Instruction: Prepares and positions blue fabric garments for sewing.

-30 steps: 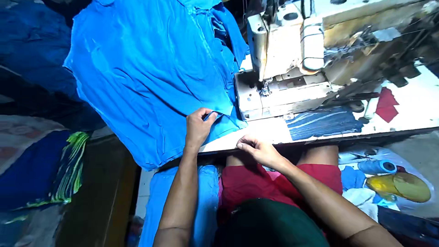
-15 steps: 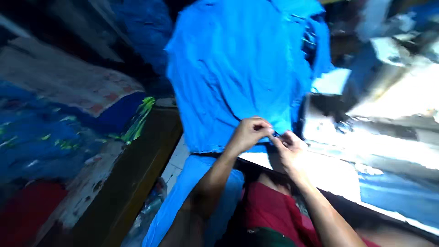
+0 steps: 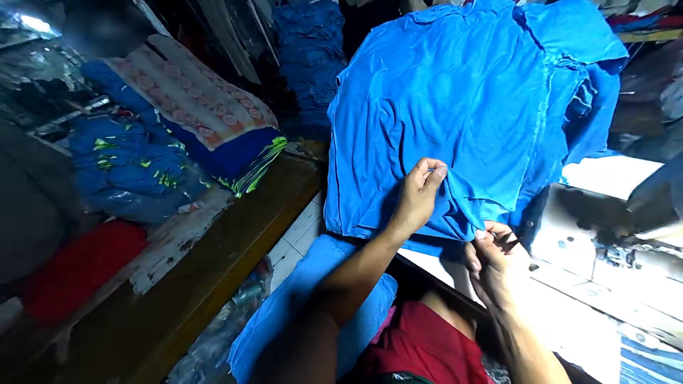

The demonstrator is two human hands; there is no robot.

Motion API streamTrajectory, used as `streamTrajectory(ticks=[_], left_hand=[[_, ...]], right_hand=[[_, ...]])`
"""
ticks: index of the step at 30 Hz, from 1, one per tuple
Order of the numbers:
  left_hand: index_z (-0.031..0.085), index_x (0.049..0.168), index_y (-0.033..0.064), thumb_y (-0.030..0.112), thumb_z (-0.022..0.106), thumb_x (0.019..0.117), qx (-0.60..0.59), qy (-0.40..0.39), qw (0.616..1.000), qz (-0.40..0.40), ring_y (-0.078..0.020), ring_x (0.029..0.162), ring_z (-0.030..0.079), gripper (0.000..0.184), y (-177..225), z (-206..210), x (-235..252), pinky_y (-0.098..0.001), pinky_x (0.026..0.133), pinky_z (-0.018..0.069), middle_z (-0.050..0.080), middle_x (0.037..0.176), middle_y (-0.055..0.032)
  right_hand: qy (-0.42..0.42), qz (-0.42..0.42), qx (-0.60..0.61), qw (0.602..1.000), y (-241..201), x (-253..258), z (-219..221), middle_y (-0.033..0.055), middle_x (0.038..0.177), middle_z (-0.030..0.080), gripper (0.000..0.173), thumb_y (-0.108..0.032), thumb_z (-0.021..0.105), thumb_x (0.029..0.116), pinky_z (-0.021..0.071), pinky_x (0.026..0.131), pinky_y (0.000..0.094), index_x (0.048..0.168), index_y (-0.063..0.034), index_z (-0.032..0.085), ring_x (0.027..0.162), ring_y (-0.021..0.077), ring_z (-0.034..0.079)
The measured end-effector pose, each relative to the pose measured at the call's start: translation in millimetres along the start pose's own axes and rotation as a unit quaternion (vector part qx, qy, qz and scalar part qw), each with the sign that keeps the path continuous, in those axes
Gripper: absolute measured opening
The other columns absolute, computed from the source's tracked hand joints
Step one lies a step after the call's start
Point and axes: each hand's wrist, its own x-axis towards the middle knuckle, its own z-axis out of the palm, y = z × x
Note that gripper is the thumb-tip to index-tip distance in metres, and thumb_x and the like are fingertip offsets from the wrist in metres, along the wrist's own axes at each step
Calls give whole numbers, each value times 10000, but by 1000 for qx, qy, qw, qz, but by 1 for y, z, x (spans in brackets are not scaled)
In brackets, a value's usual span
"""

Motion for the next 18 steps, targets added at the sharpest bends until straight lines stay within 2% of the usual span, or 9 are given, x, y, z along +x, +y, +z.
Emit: streamTrajectory(ticks=[2, 5, 8, 10, 12, 14, 18], left_hand=[[591, 1215, 52, 219, 470, 1101, -29, 12, 999, 17, -168, 863, 650, 236, 8, 2, 3, -367, 754, 567, 665, 978, -98], [600, 1201, 70, 227, 480, 1096, -47, 8, 998, 49, -141, 820, 633, 224, 32, -2, 4, -314, 698, 549, 662, 957, -81], [615, 1142, 33, 165, 501, 1081, -56, -15, 994, 96, -115, 801, 621, 185, 64, -15, 2, -258, 691, 547, 648, 947, -77], [615, 1091, 1, 105, 522, 1062, -55, -27, 990, 129, -109, 719, 599, 143, 84, -24, -2, -226, 621, 529, 629, 882, -86], [612, 1057, -27, 38, 543, 1036, -57, -43, 984, 163, -112, 696, 595, 97, 99, -34, -6, -222, 609, 536, 616, 859, -96], [616, 1018, -34, 4, 571, 1005, -60, -44, 978, 193, -107, 648, 562, 61, 107, -44, -9, -209, 560, 506, 593, 816, -91], [626, 993, -38, 0, 607, 982, -43, -47, 973, 224, -107, 654, 550, 44, 107, -62, -16, -215, 568, 494, 590, 808, -86]], right_hand=[[-21, -7, -12, 1000, -6, 3, 4, 30, 714, 596, 134, -32, 572, 1003, 433, 383, 210, 1136, -40, 586, 432, 66, 473], [-76, -71, -109, 989, -14, 7, 9, -6, 764, 608, 154, -110, 652, 993, 412, 429, 199, 1140, -63, 639, 505, 50, 475], [-119, -123, -262, 950, -18, 9, 14, -27, 817, 653, 199, -159, 730, 940, 487, 501, 194, 1102, -67, 662, 594, 45, 565], [-117, -100, -316, 936, -16, 8, 17, -32, 780, 647, 144, -176, 721, 945, 477, 496, 196, 1039, -80, 669, 577, 42, 559], [-103, -79, -306, 943, -12, 7, 19, -19, 746, 639, 125, -165, 721, 946, 444, 454, 212, 1030, -83, 677, 526, 58, 525], [-99, -66, -265, 957, -11, 6, 20, -18, 723, 630, 112, -135, 707, 951, 423, 424, 214, 1046, -86, 678, 492, 58, 499], [-102, -49, -175, 978, -17, 2, 20, -24, 660, 568, 73, -134, 685, 970, 375, 384, 211, 1031, -94, 676, 450, 52, 439]])
